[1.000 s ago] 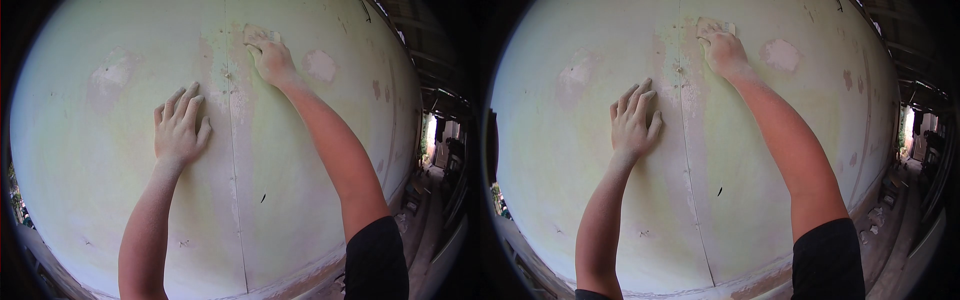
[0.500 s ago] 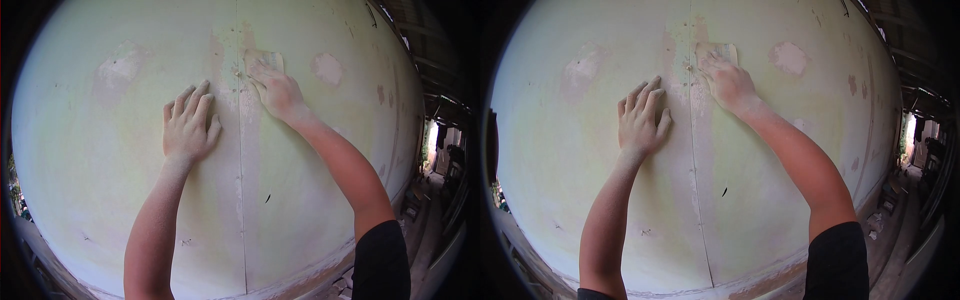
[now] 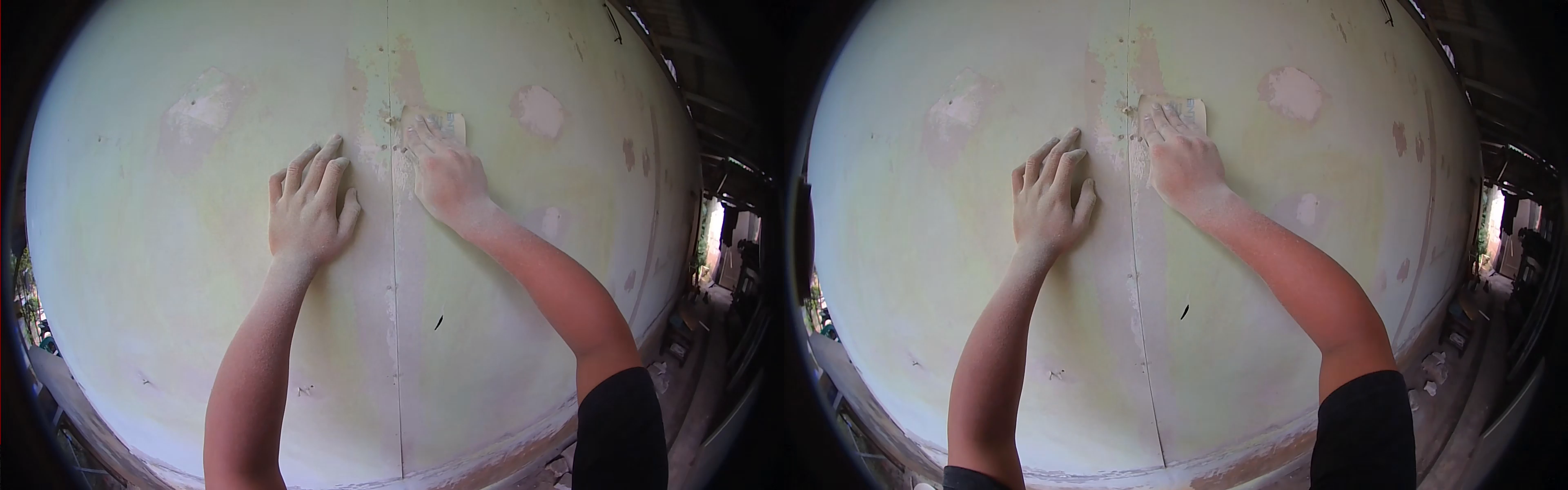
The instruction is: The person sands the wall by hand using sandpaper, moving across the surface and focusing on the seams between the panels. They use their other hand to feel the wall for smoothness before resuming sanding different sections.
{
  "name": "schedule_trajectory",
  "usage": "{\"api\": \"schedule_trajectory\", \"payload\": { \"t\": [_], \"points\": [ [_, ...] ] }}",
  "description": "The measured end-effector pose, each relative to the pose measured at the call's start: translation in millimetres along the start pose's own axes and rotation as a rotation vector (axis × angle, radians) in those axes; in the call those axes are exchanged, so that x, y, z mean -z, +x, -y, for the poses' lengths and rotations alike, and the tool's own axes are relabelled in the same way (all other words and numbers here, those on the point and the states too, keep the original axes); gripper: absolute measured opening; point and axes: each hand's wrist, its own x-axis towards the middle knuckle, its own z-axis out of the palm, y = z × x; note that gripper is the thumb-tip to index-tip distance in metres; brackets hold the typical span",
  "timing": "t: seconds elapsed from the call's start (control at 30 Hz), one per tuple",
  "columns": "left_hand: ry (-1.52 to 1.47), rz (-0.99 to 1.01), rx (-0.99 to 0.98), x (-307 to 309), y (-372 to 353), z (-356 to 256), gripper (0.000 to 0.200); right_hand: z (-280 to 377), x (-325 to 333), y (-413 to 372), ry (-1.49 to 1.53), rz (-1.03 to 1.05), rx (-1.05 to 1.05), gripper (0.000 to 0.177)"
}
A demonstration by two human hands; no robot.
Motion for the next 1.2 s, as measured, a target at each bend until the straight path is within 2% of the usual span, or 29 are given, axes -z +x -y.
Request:
{"api": "schedule_trajectory", "payload": {
  "t": [0.23, 0.3, 0.53, 0.6, 0.7, 0.73, 0.8, 0.87, 1.0, 1.17, 1.2],
  "points": [
    [0.010, 0.013, -0.007, 2, -1, -3, 0.042, -12, 9, 62, 0.152, 0.028, -0.140, 0.043],
    [0.009, 0.011, -0.014, 2, -1, -3, 0.043, -14, -2, 58, 0.160, -0.066, -0.112, 0.042],
    [-0.005, 0.030, -0.023, 4, -9, -3, 0.044, 19, -5, -66, 0.234, -0.056, 0.099, 0.045],
    [-0.010, 0.020, -0.034, 3, -13, -4, 0.044, 23, -16, -114, 0.189, -0.072, 0.228, 0.047],
    [-0.002, 0.022, -0.037, 3, -13, -3, 0.044, 8, -17, -145, 0.107, -0.087, 0.299, 0.047],
    [-0.012, 0.030, -0.031, 3, -13, -3, 0.044, -1, -18, -139, 0.100, -0.094, 0.301, 0.047],
    [-0.020, 0.041, -0.027, 2, -13, -3, 0.043, -26, -25, -111, 0.071, -0.146, 0.084, 0.045],
    [-0.008, 0.031, -0.031, 1, -13, -3, 0.043, -55, -23, -57, 0.171, -0.184, -0.008, 0.043],
    [0.008, 0.037, -0.027, 1, -12, -2, 0.044, -85, -6, 41, 0.281, -0.209, -0.092, 0.046],
    [0.010, 0.026, -0.029, 1, -13, -4, 0.043, -52, -20, 29, 0.218, -0.154, -0.113, 0.050],
    [0.041, 0.037, -0.020, 1, -13, -4, 0.042, -41, -26, 7, 0.217, -0.108, -0.005, 0.051]
  ]
}}
